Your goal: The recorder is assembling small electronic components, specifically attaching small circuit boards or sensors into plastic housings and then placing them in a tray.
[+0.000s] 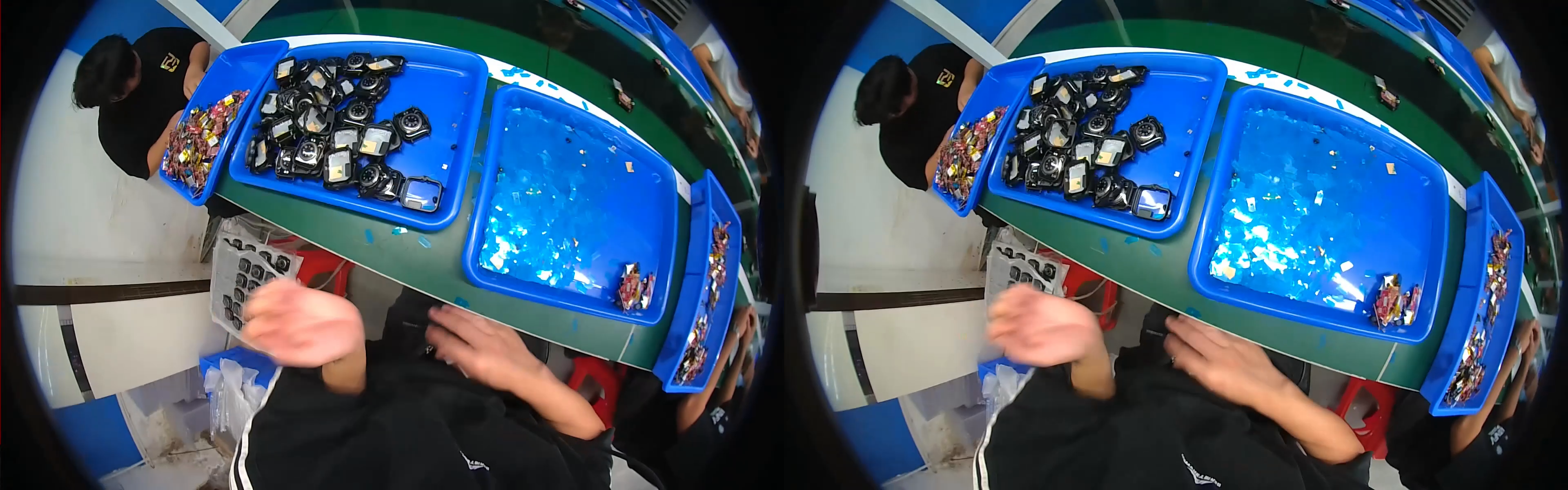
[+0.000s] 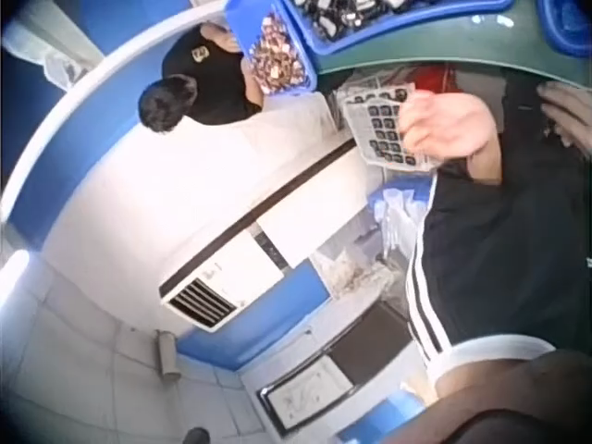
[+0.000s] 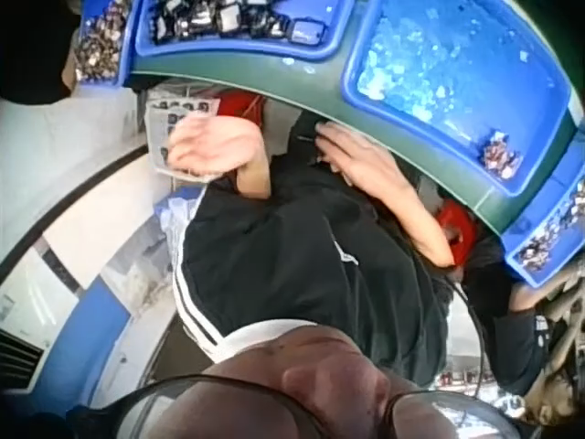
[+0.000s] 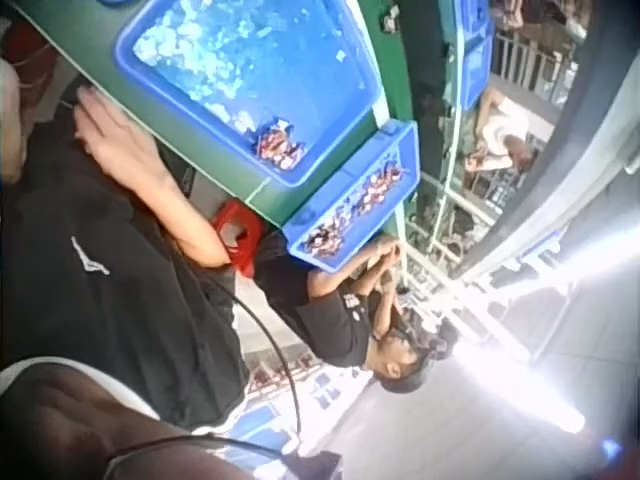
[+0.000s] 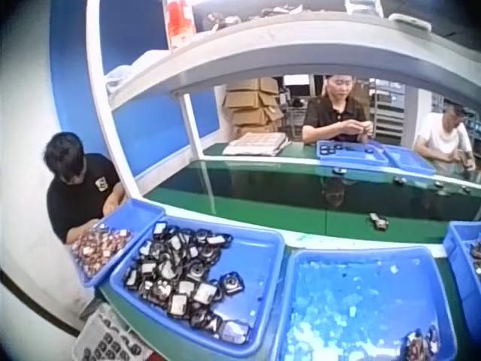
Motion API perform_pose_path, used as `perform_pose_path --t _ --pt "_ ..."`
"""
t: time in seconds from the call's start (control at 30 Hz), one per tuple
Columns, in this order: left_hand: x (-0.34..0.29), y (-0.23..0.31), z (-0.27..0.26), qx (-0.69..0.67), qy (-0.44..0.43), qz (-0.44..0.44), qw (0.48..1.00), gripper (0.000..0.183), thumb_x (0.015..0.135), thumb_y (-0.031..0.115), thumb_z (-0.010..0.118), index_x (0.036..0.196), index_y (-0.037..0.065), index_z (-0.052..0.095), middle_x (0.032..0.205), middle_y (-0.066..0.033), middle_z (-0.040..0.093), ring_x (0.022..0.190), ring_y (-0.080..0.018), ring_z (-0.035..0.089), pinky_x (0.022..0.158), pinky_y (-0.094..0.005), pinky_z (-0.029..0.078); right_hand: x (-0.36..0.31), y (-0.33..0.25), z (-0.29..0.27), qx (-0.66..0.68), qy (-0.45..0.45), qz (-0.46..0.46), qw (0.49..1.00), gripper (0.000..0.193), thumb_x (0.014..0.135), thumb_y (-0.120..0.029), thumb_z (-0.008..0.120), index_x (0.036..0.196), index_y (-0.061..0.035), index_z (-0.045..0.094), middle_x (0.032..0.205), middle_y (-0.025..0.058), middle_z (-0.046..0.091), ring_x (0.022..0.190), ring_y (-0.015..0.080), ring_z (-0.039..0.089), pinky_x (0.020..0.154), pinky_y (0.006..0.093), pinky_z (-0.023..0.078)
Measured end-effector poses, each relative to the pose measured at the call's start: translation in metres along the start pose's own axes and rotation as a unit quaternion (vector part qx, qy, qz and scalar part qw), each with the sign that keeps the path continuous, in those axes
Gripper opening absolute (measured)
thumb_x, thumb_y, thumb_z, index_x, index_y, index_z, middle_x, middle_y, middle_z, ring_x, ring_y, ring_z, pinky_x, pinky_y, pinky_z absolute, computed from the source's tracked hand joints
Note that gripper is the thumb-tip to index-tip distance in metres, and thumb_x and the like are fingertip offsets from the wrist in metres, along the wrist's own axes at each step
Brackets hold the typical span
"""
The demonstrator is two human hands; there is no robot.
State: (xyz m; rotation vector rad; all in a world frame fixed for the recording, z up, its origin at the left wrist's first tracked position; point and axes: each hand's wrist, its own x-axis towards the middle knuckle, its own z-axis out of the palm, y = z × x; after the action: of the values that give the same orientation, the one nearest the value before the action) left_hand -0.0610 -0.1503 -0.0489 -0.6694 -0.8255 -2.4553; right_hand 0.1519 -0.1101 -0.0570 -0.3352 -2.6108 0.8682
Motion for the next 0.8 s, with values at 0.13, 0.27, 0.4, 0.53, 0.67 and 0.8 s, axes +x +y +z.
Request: perform_pose_path --t 0.13,0.27,0.4,0.53,0.67,0.8 --pt "-0.049 0.018 -0.114 0.288 -0.434 -0.307 0.797 0.009 0.088 0.0 0.053 0.084 -0.001 0.06 0.082 -0.0128 0.059 0.075 -0.0226 0.056 0.069 -0.0311 0.045 -0.009 0.006 0.029 0.02 -0.092 0.011 0.995 0.031 0.079 -0.017 0.069 0.107 -0.0042 0.067 0.116 0.0113 0.062 0.107 0.0267 0.06 0.091 0.0375 0.048" --pt "-0.051 0.051 -0.132 0.151 -0.426 -0.604 0.657 0.008 0.09 0.0 0.055 0.087 -0.003 0.063 0.087 -0.0117 0.061 0.076 -0.0171 0.057 0.072 -0.0254 0.045 -0.014 0.011 0.009 0.162 -0.055 0.098 0.98 0.028 0.074 -0.011 0.075 0.101 -0.0057 0.07 0.103 0.0098 0.066 0.097 0.0281 0.064 0.086 0.0374 0.05" --pt "-0.039 0.061 -0.151 0.129 -0.411 -0.588 0.685 0.01 0.093 0.0 0.054 0.091 -0.005 0.062 0.095 -0.0109 0.061 0.081 -0.0145 0.057 0.073 -0.0246 0.045 -0.006 -0.01 -0.008 0.108 -0.057 0.06 0.991 0.027 0.072 -0.011 0.076 0.098 -0.0068 0.069 0.101 0.0067 0.065 0.095 0.0266 0.063 0.085 0.0385 0.047" --pt "-0.032 0.062 -0.149 0.163 -0.411 -0.555 0.705 0.009 0.092 0.0 0.056 0.093 -0.005 0.064 0.093 -0.011 0.061 0.083 -0.0156 0.058 0.073 -0.0257 0.046 -0.007 -0.025 0.018 -0.063 -0.143 -0.064 0.986 0.012 0.074 -0.014 0.06 0.082 -0.0068 0.065 0.085 0.0047 0.059 0.092 0.0214 0.058 0.086 0.0358 0.044" --pt "-0.042 0.063 -0.157 0.2 -0.529 -0.458 0.686 0.01 0.089 0.001 0.059 0.094 -0.004 0.065 0.095 -0.0102 0.061 0.082 -0.0178 0.059 0.072 -0.0269 0.047 -0.012 -0.029 0.024 -0.093 -0.168 -0.045 0.98 0.01 0.072 -0.016 0.059 0.076 -0.0066 0.061 0.081 0.0057 0.055 0.086 0.0221 0.058 0.082 0.036 0.045" --pt "-0.025 0.094 -0.14 0.322 -0.456 -0.381 0.737 0.026 0.092 0.018 0.059 0.105 -0.004 0.061 0.09 -0.0093 0.062 0.08 -0.0161 0.059 0.071 -0.0269 0.047 -0.024 -0.046 0.016 -0.053 -0.042 -0.069 0.995 0.016 0.071 -0.016 0.06 0.082 -0.0047 0.06 0.084 0.0059 0.057 0.087 0.021 0.059 0.082 0.0352 0.047"
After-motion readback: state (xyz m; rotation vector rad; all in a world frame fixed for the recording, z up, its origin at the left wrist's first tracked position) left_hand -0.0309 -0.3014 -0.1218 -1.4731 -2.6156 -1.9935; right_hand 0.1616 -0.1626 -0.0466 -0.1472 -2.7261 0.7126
